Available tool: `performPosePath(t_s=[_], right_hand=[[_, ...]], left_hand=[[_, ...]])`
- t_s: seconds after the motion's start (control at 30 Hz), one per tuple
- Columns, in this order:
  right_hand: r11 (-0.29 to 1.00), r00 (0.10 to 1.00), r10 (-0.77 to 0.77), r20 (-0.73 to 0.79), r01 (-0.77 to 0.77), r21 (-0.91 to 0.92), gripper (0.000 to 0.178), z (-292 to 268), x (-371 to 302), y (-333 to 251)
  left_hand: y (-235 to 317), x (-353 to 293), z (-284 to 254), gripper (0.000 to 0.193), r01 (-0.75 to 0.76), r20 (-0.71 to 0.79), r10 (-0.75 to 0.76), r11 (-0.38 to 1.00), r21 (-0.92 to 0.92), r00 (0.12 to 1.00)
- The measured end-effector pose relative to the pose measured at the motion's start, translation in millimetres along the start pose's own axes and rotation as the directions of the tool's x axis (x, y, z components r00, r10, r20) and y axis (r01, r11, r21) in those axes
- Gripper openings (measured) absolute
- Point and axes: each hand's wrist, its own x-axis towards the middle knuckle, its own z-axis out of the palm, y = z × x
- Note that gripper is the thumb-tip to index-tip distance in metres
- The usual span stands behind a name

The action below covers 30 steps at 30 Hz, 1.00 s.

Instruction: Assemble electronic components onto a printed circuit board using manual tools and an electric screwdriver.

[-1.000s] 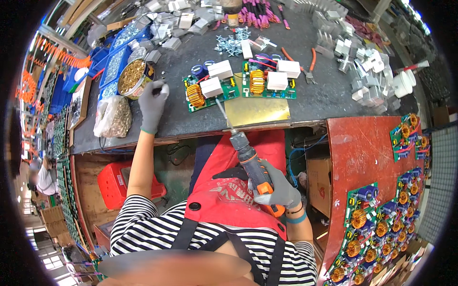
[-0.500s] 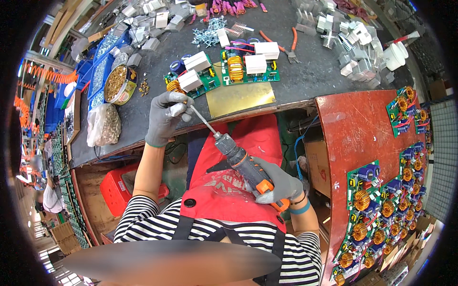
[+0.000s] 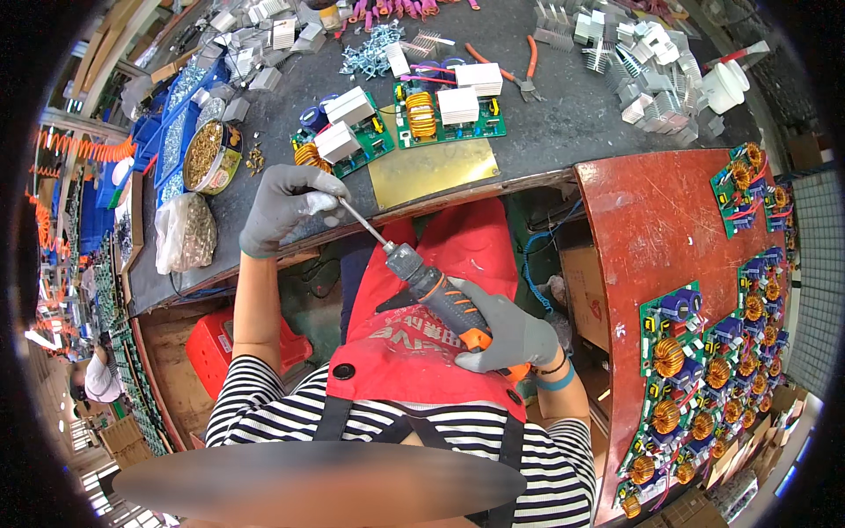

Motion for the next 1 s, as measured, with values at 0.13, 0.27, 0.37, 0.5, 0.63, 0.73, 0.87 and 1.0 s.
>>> performPosePath(t_s=[0.13,0.27,0.37,0.5,0.63,0.73,0.87,1.0], right_hand=[[0.980,0.996,-0.009,-0.090,-0.009,-0.197,0.099,5.7,-3.3,-9.8],[0.988,0.988,-0.091,-0.127,0.074,-0.134,0.097,5.3,-2.3,-7.2],[0.993,0.960,-0.116,-0.255,0.119,-0.003,0.101,12.0,3.6,4.3],[0.987,0.910,-0.086,-0.406,0.133,0.089,0.098,4.5,-3.3,8.9],[0.972,0.845,-0.039,-0.534,0.156,0.176,0.095,-2.4,-11.2,19.5],[0.950,0.804,-0.030,-0.595,0.207,0.232,0.094,-7.5,-16.2,29.3],[0.943,0.762,-0.040,-0.646,0.243,0.229,0.099,-5.7,-22.4,37.0],[0.939,0.718,-0.080,-0.691,0.286,0.189,0.094,-5.0,-28.0,41.1]], left_hand=[[8.2,11.9,-10.3,0.011,0.053,0.192,-0.066,0.996,0.073,0.979],[21.4,28.4,-2.5,0.016,0.013,0.188,-0.038,0.991,0.131,0.982],[35.1,56.1,27.9,0.031,-0.184,0.075,0.174,0.969,0.167,0.982],[42.4,110.6,26.2,0.031,-0.352,-0.017,0.520,0.600,0.718,0.854],[59.6,156.7,61.4,0.018,-0.378,0.156,0.570,0.296,0.877,0.807],[67.0,225.7,91.1,0.020,-0.512,0.257,0.685,0.196,0.837,0.682],[63.2,318.3,118.2,0.040,-0.271,0.199,0.456,0.096,0.958,0.867],[37.3,378.2,146.6,0.051,-0.321,0.318,0.336,-0.049,0.946,0.886]])
